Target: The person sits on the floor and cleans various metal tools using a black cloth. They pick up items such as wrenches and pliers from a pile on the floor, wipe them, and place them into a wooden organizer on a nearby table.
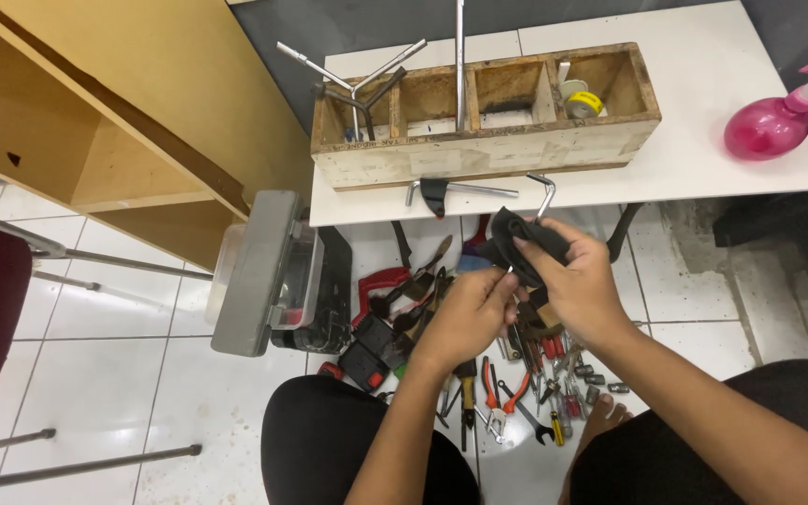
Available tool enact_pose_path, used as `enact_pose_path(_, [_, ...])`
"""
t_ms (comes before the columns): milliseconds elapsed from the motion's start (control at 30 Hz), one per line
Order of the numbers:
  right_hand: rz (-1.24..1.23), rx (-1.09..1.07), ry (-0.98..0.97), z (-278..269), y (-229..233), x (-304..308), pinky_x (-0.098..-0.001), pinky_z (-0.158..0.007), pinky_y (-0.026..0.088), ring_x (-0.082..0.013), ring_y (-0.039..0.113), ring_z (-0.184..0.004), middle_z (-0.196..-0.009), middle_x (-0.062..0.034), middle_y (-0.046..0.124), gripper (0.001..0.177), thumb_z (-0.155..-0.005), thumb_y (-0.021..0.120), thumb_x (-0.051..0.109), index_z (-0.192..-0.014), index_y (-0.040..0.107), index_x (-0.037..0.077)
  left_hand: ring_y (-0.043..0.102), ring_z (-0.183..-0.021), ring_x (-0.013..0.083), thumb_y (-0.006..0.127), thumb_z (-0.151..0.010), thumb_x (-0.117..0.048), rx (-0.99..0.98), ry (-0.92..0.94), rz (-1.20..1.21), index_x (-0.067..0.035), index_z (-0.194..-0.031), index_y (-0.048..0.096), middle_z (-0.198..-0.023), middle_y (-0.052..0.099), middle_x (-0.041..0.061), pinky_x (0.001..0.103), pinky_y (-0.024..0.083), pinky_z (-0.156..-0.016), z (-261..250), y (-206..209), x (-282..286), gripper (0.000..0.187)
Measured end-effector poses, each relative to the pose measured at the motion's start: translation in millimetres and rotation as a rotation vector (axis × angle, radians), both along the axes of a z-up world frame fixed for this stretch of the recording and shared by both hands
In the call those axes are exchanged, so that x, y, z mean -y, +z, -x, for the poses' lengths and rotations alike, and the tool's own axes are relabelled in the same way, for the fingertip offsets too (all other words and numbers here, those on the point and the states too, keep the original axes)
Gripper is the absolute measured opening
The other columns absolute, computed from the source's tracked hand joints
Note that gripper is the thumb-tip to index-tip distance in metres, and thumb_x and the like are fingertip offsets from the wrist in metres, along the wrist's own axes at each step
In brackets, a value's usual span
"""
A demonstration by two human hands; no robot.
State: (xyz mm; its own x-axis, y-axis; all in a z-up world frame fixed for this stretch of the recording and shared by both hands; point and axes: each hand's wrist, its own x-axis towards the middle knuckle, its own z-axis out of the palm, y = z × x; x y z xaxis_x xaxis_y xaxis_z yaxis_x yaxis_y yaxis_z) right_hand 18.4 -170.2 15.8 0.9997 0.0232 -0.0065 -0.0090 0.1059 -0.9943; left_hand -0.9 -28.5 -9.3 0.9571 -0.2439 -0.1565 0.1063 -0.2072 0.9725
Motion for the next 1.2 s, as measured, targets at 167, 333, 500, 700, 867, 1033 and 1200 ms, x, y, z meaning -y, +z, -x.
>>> enact_pose_path(167, [0.307, 0.061, 0.113, 3, 3, 4, -0.0350, -0.073, 0.058, -0.0168, 0.067, -0.078, -0.084, -0.0151, 0.078, 0.021, -0.088, 0.069, -0.003, -0.107, 0.077, 0.003, 0.068, -0.101, 0.0463, 0.050, -0.084, -0.005, 0.069, 0.031, -0.133, 0.005, -0.115, 0.068, -0.102, 0.070, 0.029, 0.053, 0.052, -0.090, 1, 24, -24, 0.037])
enact_pose_path(333, [0.469, 0.069, 0.307, 13, 3, -2, -0.0466, -0.080, 0.060, -0.0372, 0.077, -0.082, -0.087, -0.0252, 0.080, 0.027, -0.083, 0.066, -0.005, -0.108, 0.077, -0.001, 0.061, -0.115, 0.0361, 0.045, -0.093, -0.013, 0.166, 0.326, 0.176, 0.000, -0.138, 0.061, -0.122, 0.064, 0.026, 0.045, 0.048, -0.098, 2, 40, -31, 0.050])
enact_pose_path(500, [0.513, 0.105, 0.406, 10, -7, -3, -0.0420, -0.080, 0.058, -0.0310, 0.076, -0.085, -0.090, -0.0192, 0.081, 0.032, -0.083, 0.067, -0.003, -0.112, 0.078, 0.004, 0.072, -0.072, 0.0190, 0.072, -0.093, -0.016, 0.347, 0.394, -0.013, -0.012, -0.088, 0.081, -0.069, 0.075, 0.005, 0.029, 0.056, -0.070, -11, 15, -33, 0.011])
enact_pose_path(700, [0.523, 0.028, 0.446, 18, 5, -1, -0.0450, -0.081, 0.060, -0.0332, 0.078, -0.085, -0.088, -0.0209, 0.083, 0.033, -0.079, 0.068, -0.004, -0.110, 0.080, 0.004, 0.067, -0.068, 0.0163, 0.070, -0.095, -0.013, 0.501, 0.761, -0.072, -0.010, -0.088, 0.080, -0.067, 0.074, 0.008, 0.030, 0.053, -0.068, -17, 19, -58, 0.012])
enact_pose_path(867, [0.522, -0.053, 0.445, 14, 9, 5, -0.0435, -0.080, 0.060, -0.0321, 0.078, -0.079, -0.084, -0.0219, 0.083, 0.031, -0.081, 0.068, -0.004, -0.108, 0.081, 0.002, 0.055, -0.066, 0.0100, 0.070, -0.098, -0.017, 0.438, 1.018, -0.046, -0.009, -0.092, 0.079, -0.071, 0.072, 0.006, 0.025, 0.047, -0.064, -19, 9, -94, 0.014])
enact_pose_path(1033, [0.430, -0.053, 0.334, 6, 10, 2, -0.0409, -0.076, 0.058, -0.0300, 0.074, -0.075, -0.082, -0.0225, 0.081, 0.027, -0.085, 0.067, -0.001, -0.109, 0.080, 0.001, 0.054, -0.067, 0.0061, 0.067, -0.099, -0.014, 0.368, 1.033, 0.060, -0.006, -0.093, 0.077, -0.073, 0.073, 0.006, 0.018, 0.043, -0.062, -14, 22, -91, 0.014])
enact_pose_path(1200, [0.150, -0.230, 0.382, -1, -14, 3, -0.0301, -0.064, 0.056, -0.0232, 0.069, -0.064, -0.076, -0.0183, 0.078, 0.024, -0.095, 0.066, 0.015, -0.109, 0.079, 0.001, 0.054, -0.063, 0.0085, 0.068, -0.098, -0.013, 0.304, 0.940, 0.133, -0.005, -0.091, 0.078, -0.070, 0.073, 0.009, 0.019, 0.046, -0.060, -14, 26, -62, 0.015])
